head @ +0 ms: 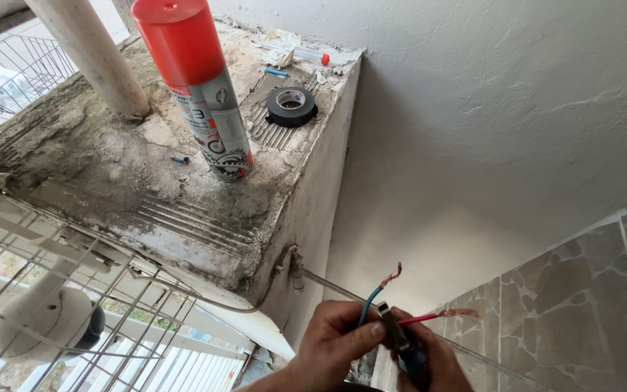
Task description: Splicing and insulating electrical wires using pliers and electrical tape
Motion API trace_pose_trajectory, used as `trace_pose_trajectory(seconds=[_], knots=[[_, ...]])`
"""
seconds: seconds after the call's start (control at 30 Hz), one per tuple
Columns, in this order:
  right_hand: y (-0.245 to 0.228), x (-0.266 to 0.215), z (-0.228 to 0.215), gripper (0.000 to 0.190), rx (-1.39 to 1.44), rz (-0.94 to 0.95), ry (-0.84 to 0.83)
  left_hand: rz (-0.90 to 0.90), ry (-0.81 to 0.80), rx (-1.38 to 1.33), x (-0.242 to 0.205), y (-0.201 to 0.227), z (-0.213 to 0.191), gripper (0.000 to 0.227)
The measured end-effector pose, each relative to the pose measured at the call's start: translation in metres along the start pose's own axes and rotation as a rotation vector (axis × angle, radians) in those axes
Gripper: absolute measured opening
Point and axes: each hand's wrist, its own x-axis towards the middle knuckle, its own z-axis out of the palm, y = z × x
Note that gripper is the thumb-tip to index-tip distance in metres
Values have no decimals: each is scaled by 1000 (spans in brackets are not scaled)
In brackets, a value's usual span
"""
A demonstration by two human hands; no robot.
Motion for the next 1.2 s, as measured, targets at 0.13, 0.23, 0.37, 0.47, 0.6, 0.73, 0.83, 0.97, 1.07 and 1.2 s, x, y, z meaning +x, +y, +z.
trace_pose_trajectory(seconds=[0.13,0.23,0.37,0.47,0.6,0.73,0.83,0.97,1.07,1.2], knots=[[-38,14,26,36,721,745,311,506,100,728,7,26,12,17],[-107,-8,23,41,546,821,327,686,161,1200,14,11,9,10],[-29,-10,-39,91,208,463,-137,764,-103,1277,27,9,8,17],[-53,-17,-50,72,22,146,-351,806,-103,1141,35,-7,9,6],[-53,-23,-43,71,341,156,-307,838,-52,926,42,-17,16,10],[-62,-22,-42,73,138,137,-216,536,7,771,34,-19,19,12],[-44,-21,-37,70,-129,-157,-66,298,52,393,37,-19,26,13],[-70,-14,-17,70,-300,-387,104,-19,56,18,32,-34,24,17],[-46,4,-17,57,-391,-814,206,-294,98,-494,30,-32,27,16],[-55,13,-30,60,-601,-942,241,-449,61,-536,25,-25,23,16]])
